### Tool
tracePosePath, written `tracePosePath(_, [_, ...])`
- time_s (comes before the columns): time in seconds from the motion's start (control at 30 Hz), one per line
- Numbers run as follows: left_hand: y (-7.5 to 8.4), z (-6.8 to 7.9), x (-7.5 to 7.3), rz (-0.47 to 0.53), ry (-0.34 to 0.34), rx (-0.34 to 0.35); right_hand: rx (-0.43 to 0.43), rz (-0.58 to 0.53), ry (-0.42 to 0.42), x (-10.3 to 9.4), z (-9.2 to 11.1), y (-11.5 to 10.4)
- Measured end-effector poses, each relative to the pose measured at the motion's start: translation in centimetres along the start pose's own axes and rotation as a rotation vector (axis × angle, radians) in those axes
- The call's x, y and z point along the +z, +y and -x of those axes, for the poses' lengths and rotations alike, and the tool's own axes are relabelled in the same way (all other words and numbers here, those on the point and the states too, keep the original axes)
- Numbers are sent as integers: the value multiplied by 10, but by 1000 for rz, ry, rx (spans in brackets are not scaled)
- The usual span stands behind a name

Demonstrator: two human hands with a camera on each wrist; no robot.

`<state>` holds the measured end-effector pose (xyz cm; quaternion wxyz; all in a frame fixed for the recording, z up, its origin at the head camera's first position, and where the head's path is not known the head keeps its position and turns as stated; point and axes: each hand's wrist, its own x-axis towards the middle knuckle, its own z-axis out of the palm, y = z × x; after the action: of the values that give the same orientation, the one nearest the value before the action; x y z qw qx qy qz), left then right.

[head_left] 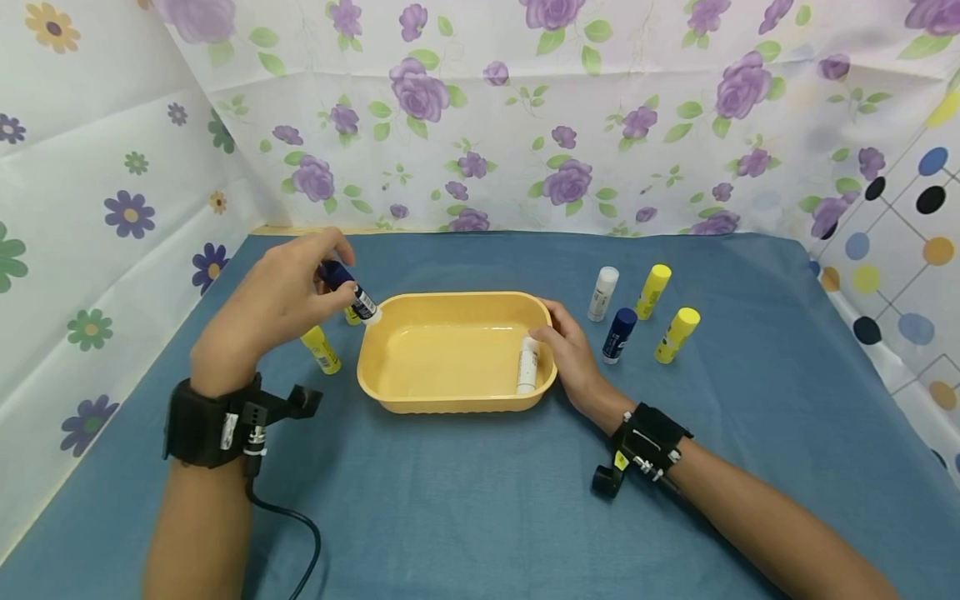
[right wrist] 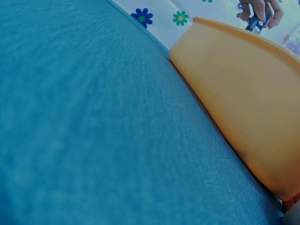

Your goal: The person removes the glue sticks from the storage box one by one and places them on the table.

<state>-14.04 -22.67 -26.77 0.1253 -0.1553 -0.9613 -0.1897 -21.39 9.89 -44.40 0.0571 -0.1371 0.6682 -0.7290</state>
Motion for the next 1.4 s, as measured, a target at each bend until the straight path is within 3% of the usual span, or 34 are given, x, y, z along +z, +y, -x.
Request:
tracePosePath(0.27, [-1, 2, -4, 7, -9, -39, 5, 2, 3, 0, 0, -1])
tracePosePath(1.4, [-22, 2, -10, 12, 27, -83, 14, 11, 1, -1, 0, -1])
